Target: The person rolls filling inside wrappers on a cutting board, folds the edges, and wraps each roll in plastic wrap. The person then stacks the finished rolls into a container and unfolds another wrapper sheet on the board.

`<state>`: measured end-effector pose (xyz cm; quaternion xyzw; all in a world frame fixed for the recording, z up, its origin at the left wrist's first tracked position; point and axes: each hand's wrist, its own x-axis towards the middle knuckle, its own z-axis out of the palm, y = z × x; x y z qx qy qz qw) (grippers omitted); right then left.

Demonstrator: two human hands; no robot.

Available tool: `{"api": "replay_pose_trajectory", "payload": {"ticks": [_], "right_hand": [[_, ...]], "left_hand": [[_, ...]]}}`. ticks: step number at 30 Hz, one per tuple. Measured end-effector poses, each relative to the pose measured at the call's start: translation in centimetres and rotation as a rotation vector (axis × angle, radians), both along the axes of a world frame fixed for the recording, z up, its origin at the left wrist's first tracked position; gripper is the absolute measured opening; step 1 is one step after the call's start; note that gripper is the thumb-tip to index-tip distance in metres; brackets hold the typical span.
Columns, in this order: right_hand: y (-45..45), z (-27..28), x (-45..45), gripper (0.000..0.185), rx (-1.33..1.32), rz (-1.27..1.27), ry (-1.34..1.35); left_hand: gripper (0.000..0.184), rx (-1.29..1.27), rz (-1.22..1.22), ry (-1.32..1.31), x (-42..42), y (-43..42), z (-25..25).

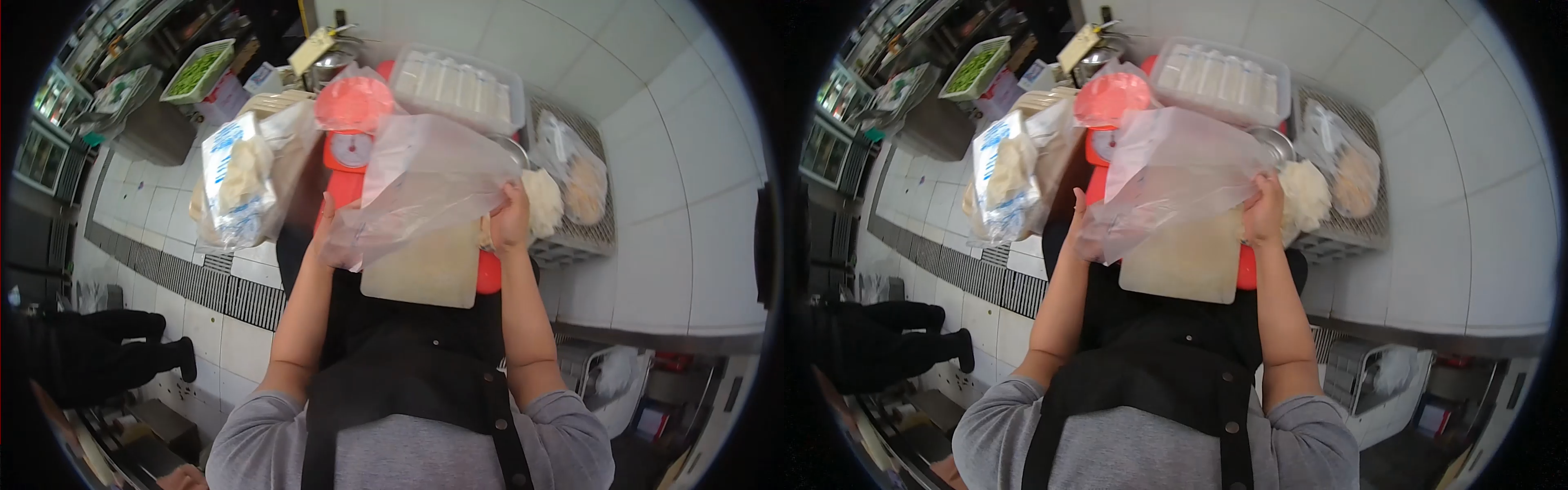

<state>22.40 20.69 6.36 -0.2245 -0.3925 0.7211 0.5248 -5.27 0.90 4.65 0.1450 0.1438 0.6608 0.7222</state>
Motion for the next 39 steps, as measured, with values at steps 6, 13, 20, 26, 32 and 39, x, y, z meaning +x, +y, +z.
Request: {"api": "replay_pose_trajectory", "payload": {"ticks": [6, 13, 20, 26, 32, 39], "right_hand": [[-1.0, -0.7, 2.5, 0.03, -0.049, -0.102, -0.085], [2.4, -2.5, 2.8, 0.018, 0.098, -0.16, -0.282], [3.7, -4.3, 2.3, 0.04, 0.159, -0.124, -0.75], [-2.9, -0.1, 1.4, 0.056, 0.974, -0.619, -0.997], [-9.8, -3.7, 6.5, 0.03, 1.213, 0.139, -1.021], [-11.7, -4.9, 9.9, 0.022, 0.999, 0.384, -1.093]], "left_hand": [[0.109, 0.043, -0.106, 0.548, 1.6, 1.1, -1.6], [0.105, -0.01, -0.046, 0.303, 1.8, 1.2, -1.3], [0.071, -0.162, 0.009, 0.511, 2.0, 1.2, -3.2], [0.079, -0.36, 0.196, 0.655, 3.2, 1.3, -6.8], [0.086, -0.25, 0.38, 0.98, 3.0, 0.0, -7.9], [0.093, -0.465, 0.23, 1.521, 2.5, -5.6, -7.2]]}}
